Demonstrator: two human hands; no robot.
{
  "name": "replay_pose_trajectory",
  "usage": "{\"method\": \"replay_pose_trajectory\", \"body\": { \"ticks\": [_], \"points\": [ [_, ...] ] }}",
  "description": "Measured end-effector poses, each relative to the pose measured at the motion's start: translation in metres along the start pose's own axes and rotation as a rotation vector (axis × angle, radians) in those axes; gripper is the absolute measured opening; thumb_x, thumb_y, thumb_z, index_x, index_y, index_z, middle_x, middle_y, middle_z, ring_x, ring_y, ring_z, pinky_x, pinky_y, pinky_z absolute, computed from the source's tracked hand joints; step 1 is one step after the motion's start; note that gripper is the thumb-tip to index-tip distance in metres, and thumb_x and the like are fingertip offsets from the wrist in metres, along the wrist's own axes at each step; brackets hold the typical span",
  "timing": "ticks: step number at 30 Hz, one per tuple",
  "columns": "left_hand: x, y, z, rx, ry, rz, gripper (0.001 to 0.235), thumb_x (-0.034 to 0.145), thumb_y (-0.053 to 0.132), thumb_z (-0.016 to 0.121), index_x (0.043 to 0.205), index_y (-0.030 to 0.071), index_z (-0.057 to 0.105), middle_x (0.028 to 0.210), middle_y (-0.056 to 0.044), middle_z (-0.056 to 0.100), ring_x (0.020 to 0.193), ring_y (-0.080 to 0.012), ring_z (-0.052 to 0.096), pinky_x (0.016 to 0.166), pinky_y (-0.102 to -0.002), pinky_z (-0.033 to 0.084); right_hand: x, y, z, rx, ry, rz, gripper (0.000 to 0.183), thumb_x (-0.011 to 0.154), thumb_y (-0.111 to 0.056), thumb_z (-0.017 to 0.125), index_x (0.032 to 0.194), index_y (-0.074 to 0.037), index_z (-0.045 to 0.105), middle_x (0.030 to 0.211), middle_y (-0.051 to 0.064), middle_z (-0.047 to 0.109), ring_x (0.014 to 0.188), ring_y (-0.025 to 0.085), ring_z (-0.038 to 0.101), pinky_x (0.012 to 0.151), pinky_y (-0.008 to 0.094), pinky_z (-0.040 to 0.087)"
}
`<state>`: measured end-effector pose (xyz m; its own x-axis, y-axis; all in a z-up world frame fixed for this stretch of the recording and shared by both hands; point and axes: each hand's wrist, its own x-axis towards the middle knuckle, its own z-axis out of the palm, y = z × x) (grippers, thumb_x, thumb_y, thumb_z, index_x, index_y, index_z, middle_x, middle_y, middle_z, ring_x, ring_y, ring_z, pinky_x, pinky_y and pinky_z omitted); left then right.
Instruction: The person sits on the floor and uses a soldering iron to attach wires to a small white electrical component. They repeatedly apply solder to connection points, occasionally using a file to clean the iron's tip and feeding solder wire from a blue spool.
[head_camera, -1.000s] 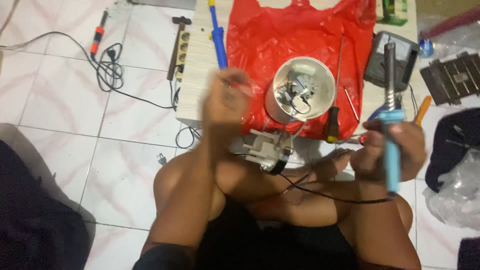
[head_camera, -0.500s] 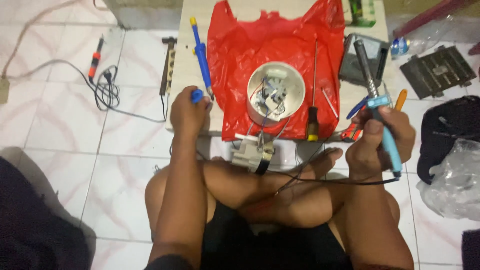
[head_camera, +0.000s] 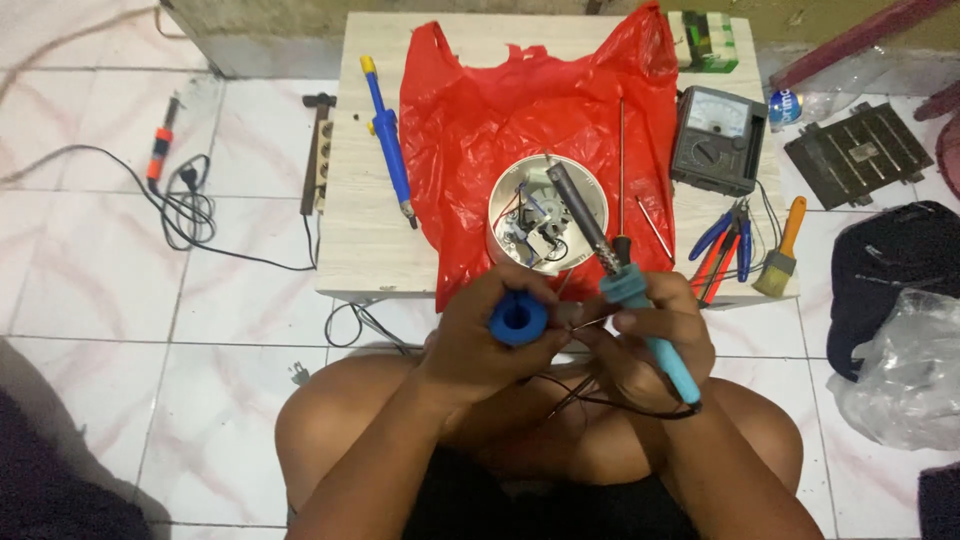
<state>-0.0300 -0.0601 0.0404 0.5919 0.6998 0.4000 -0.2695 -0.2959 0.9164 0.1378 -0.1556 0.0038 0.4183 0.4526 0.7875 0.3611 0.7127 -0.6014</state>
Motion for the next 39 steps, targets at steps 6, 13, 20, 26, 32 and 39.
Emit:
{"method": "replay_pose_trajectory", "body": {
  "ticks": [6,13,20,26,32,39],
  "points": [
    [0.001,-0.003,-0.003,-0.087,-0.063,-0.196,0.039,0.075,0.01,0.083,0.11,0.008,0.067,0.088,-0.009,0.075,0.085,-0.0208,0.075,0.081,-0.032,0.058,0.001,0.011,-0.011,0.135,-0.13,0.075,0.046,0.072,0.016,0.084,0.106,-0.003,0.06,0.118,0.02,0.05,0.068,0.028,0.078,0.054,0.035,0.065],
    [0.013,-0.023,-0.007,-0.155,0.093,-0.134,0.043,0.081,0.006,0.074,0.121,0.004,0.057,0.096,-0.013,0.07,0.091,-0.0271,0.074,0.085,-0.04,0.058,0.005,0.032,-0.029,0.046,-0.166,0.13,0.041,0.08,0.015,0.077,0.108,-0.003,0.052,0.109,0.018,0.05,0.073,0.027,0.075,0.048,0.03,0.062],
    [0.024,-0.023,-0.007,-0.016,0.395,-0.136,0.043,0.084,0.003,0.075,0.12,0.012,0.052,0.098,-0.004,0.067,0.093,-0.0136,0.068,0.088,-0.027,0.056,0.019,0.041,-0.053,-0.097,0.032,0.035,0.03,0.092,-0.003,0.067,0.115,-0.011,0.05,0.082,0.032,0.057,0.065,0.032,0.061,0.064,0.04,0.056],
    [0.022,-0.015,-0.013,0.244,0.46,-0.255,0.042,0.082,0.018,0.08,0.118,0.017,0.057,0.099,0.004,0.071,0.091,-0.0108,0.071,0.084,-0.027,0.059,0.022,0.026,-0.07,-0.248,0.312,0.231,0.046,0.096,-0.044,0.075,0.123,-0.017,0.049,0.089,0.01,0.046,0.068,0.019,0.048,0.057,0.032,0.042],
    [0.024,-0.017,-0.019,0.263,0.442,-0.211,0.04,0.079,0.012,0.08,0.113,0.014,0.06,0.099,-0.002,0.07,0.091,-0.016,0.071,0.087,-0.029,0.058,0.015,0.04,-0.07,-0.189,0.306,0.014,0.029,0.09,-0.029,0.068,0.096,-0.008,0.05,0.065,0.006,0.046,0.057,0.02,0.054,0.062,0.039,0.058],
    [0.021,-0.026,-0.023,0.305,0.368,0.031,0.04,0.083,0.002,0.081,0.115,0.006,0.058,0.103,-0.008,0.067,0.093,-0.0204,0.068,0.088,-0.031,0.056,-0.002,0.039,-0.073,-0.299,0.223,0.033,0.025,0.096,-0.025,0.059,0.095,-0.003,0.048,0.067,0.016,0.048,0.059,0.028,0.052,0.061,0.037,0.044]
  ]
}}
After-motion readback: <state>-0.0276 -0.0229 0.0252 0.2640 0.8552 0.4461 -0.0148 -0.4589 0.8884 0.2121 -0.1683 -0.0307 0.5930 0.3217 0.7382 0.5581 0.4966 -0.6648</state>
